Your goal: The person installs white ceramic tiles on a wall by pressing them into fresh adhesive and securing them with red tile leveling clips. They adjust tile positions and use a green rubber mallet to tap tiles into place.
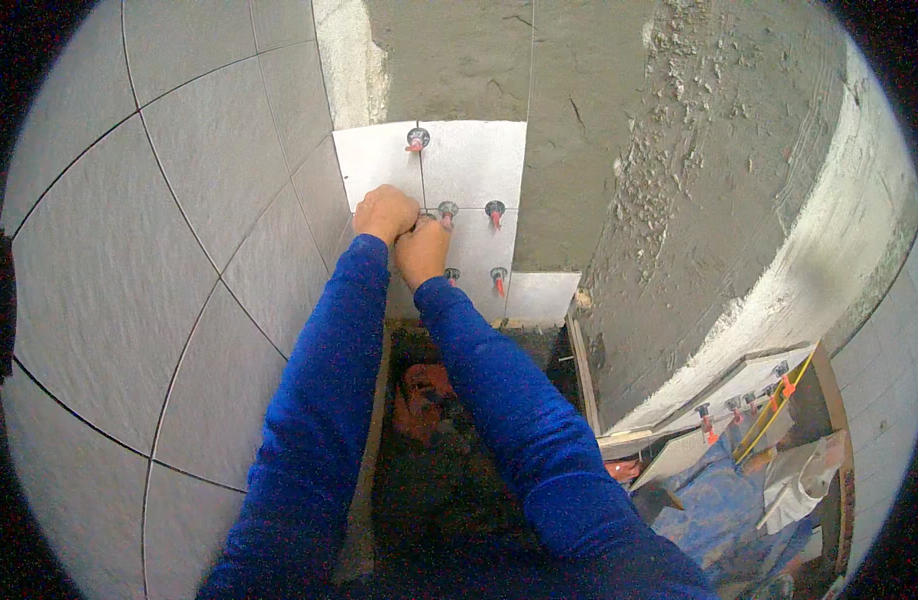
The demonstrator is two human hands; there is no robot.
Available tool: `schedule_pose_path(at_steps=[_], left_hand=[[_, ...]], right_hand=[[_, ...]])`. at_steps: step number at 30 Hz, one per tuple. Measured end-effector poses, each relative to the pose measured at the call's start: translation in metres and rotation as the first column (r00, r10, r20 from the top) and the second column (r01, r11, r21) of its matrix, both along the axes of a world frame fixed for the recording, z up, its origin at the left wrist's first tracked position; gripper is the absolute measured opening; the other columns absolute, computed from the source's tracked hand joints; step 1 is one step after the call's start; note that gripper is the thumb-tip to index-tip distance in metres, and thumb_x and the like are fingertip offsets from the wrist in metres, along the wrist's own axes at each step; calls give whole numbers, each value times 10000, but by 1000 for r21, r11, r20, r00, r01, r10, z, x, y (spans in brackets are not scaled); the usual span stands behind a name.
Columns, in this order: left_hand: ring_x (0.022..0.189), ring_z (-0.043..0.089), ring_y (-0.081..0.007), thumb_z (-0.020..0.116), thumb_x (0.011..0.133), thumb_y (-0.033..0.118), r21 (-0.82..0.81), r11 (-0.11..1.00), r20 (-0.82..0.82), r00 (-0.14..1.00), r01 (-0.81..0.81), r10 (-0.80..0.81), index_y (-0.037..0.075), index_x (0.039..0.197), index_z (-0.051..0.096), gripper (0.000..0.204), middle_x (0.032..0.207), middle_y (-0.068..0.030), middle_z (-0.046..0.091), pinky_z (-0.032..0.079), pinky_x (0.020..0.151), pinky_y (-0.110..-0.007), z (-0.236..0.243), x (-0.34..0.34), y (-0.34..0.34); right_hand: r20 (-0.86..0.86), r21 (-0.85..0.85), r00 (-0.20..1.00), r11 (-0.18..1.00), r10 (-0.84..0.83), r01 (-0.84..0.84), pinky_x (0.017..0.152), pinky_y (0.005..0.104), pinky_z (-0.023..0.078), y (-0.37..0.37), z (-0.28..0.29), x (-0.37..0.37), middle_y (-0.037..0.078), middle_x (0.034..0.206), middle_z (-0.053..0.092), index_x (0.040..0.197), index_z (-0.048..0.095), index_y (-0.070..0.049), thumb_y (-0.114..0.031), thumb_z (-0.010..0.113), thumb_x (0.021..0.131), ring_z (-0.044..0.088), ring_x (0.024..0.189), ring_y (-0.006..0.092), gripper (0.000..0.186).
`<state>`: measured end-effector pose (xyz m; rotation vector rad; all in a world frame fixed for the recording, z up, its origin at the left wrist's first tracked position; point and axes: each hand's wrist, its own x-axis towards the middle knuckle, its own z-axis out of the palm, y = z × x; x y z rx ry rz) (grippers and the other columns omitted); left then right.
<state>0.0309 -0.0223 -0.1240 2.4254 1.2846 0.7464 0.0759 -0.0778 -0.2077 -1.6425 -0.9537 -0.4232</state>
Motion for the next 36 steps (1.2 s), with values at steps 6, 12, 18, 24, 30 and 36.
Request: schedule_pose_path(at_steps=[6,12,18,24,30,36], left_hand=[[978,733,-400,668,796,231,249,967,-56,997,60,-48,26,980,783,299,1040,-255,740,595,825,-475,9,-6,-26],[1003,706,-447,637,851,283,80,992,46,993,102,-106,-3,892,758,313,979,-260,733,569,870,-476,-13,-7,6],[914,704,-318,575,974,278,-612,613,665,745,500,57,5,964,682,294,937,-185,728,555,802,-446,-51,-11,22],[855,679,-287,576,992,207,-564,222,813,488,796,316,37,987,664,191,950,-130,718,564,790,-434,-62,-10,21],[827,684,-268,575,996,194,-543,164,817,473,824,329,34,996,658,180,924,-119,715,571,765,-410,-69,-8,33],[787,667,-214,614,1006,239,-540,401,837,523,740,162,19,1057,668,232,906,-74,705,540,720,-339,-65,-45,-2]], right_hand=[[-243,260,943,952,226,-161,750,460,540,-5,-6,-12,242,841,726,830,733,36,-202,706,841,714,826,416,240],[-194,90,979,995,54,-38,718,516,530,-6,-3,-17,293,868,693,887,717,53,-137,617,908,679,826,475,216],[-345,79,935,995,87,-63,748,549,511,6,-8,-12,293,862,687,807,711,62,-250,595,917,668,809,484,351],[-294,203,944,975,150,-92,508,387,434,5,-10,-8,122,610,657,740,702,44,-207,625,961,580,514,189,344],[-561,192,776,957,290,-220,711,472,520,3,-6,-8,256,799,715,844,742,54,-214,589,911,696,726,384,316],[-481,125,785,917,391,-379,680,466,514,-44,-4,-27,244,804,709,883,696,44,-215,556,1000,709,760,355,317]])
